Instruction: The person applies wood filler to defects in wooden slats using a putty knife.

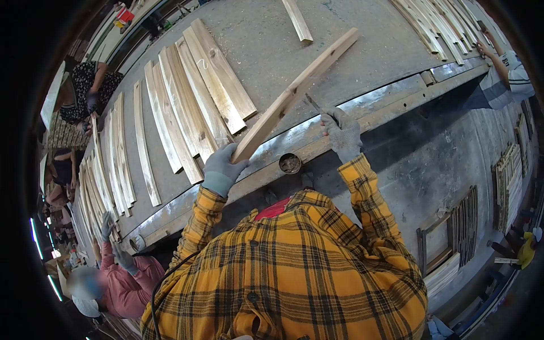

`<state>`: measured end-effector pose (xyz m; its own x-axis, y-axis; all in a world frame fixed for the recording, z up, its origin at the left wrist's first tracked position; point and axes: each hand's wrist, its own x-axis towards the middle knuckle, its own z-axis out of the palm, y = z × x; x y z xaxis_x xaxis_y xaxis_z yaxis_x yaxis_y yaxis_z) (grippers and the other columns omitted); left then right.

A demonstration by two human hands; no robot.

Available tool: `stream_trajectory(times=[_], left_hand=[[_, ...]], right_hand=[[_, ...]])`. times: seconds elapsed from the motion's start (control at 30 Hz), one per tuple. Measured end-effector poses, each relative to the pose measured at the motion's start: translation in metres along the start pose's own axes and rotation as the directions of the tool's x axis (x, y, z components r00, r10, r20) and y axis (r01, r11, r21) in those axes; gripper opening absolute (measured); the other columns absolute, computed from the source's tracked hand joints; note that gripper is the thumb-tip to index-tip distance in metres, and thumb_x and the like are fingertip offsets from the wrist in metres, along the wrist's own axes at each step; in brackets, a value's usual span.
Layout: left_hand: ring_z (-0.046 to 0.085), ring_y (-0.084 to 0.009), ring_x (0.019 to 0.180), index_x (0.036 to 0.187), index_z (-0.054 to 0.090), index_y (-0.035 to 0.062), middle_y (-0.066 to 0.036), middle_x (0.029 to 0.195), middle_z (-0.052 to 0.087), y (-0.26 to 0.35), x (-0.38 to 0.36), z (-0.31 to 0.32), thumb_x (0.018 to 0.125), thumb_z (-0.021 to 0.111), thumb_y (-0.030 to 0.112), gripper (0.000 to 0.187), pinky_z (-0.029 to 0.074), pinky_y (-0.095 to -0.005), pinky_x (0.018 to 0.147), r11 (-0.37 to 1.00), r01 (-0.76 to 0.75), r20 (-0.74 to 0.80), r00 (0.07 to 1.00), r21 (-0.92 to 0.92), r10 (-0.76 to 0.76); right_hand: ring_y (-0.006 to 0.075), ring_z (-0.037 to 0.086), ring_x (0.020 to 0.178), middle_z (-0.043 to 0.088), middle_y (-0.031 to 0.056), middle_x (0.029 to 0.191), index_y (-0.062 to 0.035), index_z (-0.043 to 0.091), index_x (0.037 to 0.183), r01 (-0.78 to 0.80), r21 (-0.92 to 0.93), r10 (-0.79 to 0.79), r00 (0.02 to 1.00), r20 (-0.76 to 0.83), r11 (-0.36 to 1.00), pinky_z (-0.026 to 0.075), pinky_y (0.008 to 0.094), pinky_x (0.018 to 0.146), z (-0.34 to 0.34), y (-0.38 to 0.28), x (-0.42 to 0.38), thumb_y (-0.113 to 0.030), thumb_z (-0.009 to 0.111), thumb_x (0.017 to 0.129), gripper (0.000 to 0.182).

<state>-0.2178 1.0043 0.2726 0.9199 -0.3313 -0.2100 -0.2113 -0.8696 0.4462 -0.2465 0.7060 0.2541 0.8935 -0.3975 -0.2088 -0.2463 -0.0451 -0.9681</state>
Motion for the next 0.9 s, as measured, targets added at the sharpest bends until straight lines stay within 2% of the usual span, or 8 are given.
stream_trajectory(times=[0.17,0.23,0.27,0.33,0.53,0.77,0.83,0.9], left_hand=[[0.061,-0.0267,0.083,0.101,0.06,0.0109,-0.007,0.088,0.059,0.007,-0.005,-0.008,0.069,0.075,0.029,0.039,0.049,-0.0374,0.07,0.998,-0.058,-0.076,0.995,0.002,0.058],[0.06,-0.0264,0.082,0.101,0.061,0.0111,-0.007,0.087,0.058,0.01,-0.007,-0.01,0.069,0.075,0.029,0.04,0.049,-0.0369,0.07,0.996,-0.081,-0.128,0.988,0.044,0.086],[0.06,-0.0262,0.082,0.102,0.061,0.0114,-0.007,0.087,0.058,0.011,-0.008,-0.011,0.069,0.075,0.028,0.04,0.049,-0.0365,0.069,0.995,-0.084,-0.127,0.988,0.045,0.089],[0.06,-0.0261,0.081,0.103,0.061,0.0118,-0.007,0.087,0.058,0.016,-0.007,-0.013,0.069,0.075,0.028,0.04,0.049,-0.0362,0.069,0.995,-0.085,-0.125,0.988,0.049,0.091],[0.06,-0.0262,0.082,0.106,0.061,0.0122,-0.007,0.088,0.058,0.023,-0.01,-0.021,0.069,0.075,0.026,0.042,0.049,-0.0365,0.069,0.996,-0.08,-0.116,0.99,0.033,0.083],[0.06,-0.0261,0.082,0.107,0.061,0.0137,-0.006,0.088,0.058,0.024,-0.012,-0.018,0.067,0.075,0.024,0.043,0.049,-0.0365,0.068,0.992,-0.098,-0.173,0.979,0.08,0.11],[0.06,-0.0259,0.082,0.107,0.061,0.014,-0.006,0.088,0.058,0.027,-0.013,-0.018,0.067,0.076,0.024,0.044,0.048,-0.0366,0.067,0.991,-0.098,-0.186,0.976,0.089,0.114],[0.06,-0.0259,0.081,0.107,0.061,0.0144,-0.006,0.087,0.057,0.026,-0.011,-0.019,0.067,0.075,0.023,0.044,0.048,-0.0369,0.066,0.99,-0.103,-0.197,0.973,0.101,0.121]], right_hand=[[0.0071,0.052,0.06,0.059,-0.0004,0.077,-0.0086,0.064,0.11,0.104,-0.067,-0.106,0.994,-0.024,0.992,0.043,0.02,0.052,0.012,-0.002,0.01,-0.013,0.063,0.086,0.024],[0.015,0.057,0.07,0.061,0.0018,0.084,-0.0178,0.064,0.114,0.449,-0.493,-0.463,0.88,0.101,0.745,0.047,0.0257,0.059,0.014,-0.013,0.011,-0.011,0.061,0.085,0.03],[0.015,0.057,0.07,0.061,0.0018,0.084,-0.0178,0.064,0.114,0.448,-0.494,-0.464,0.88,0.1,0.745,0.047,0.0257,0.059,0.017,-0.013,0.012,-0.011,0.061,0.085,0.03],[0.0226,0.059,0.079,0.06,0.0042,0.09,-0.0231,0.062,0.115,0.379,-0.74,-0.42,0.896,0.143,0.556,0.05,0.0315,0.067,0.019,-0.014,0.018,-0.01,0.059,0.082,0.036],[0.0241,0.059,0.08,0.057,0.0024,0.089,-0.0232,0.061,0.112,0.396,-0.889,-0.578,0.79,0.202,0.23,0.05,0.0363,0.063,0.024,-0.003,0.023,-0.011,0.061,0.078,0.037],[0.0235,0.059,0.077,0.054,0.0032,0.088,-0.0225,0.061,0.109,0.38,-0.896,-0.553,0.809,0.2,0.231,0.05,0.0364,0.06,0.021,-0.037,0.009,-0.012,0.058,0.081,0.03],[0.0232,0.06,0.075,0.054,0.0038,0.086,-0.0223,0.061,0.109,0.282,-0.948,-0.413,0.889,0.2,0.147,0.05,0.0359,0.06,0.025,-0.037,0.016,-0.012,0.058,0.081,0.031],[0.0236,0.06,0.073,0.055,0.0045,0.084,-0.0209,0.062,0.107,0.369,-0.912,-0.495,0.835,0.241,0.177,0.05,0.0363,0.059,0.025,-0.026,0.014,-0.011,0.058,0.08,0.029]])
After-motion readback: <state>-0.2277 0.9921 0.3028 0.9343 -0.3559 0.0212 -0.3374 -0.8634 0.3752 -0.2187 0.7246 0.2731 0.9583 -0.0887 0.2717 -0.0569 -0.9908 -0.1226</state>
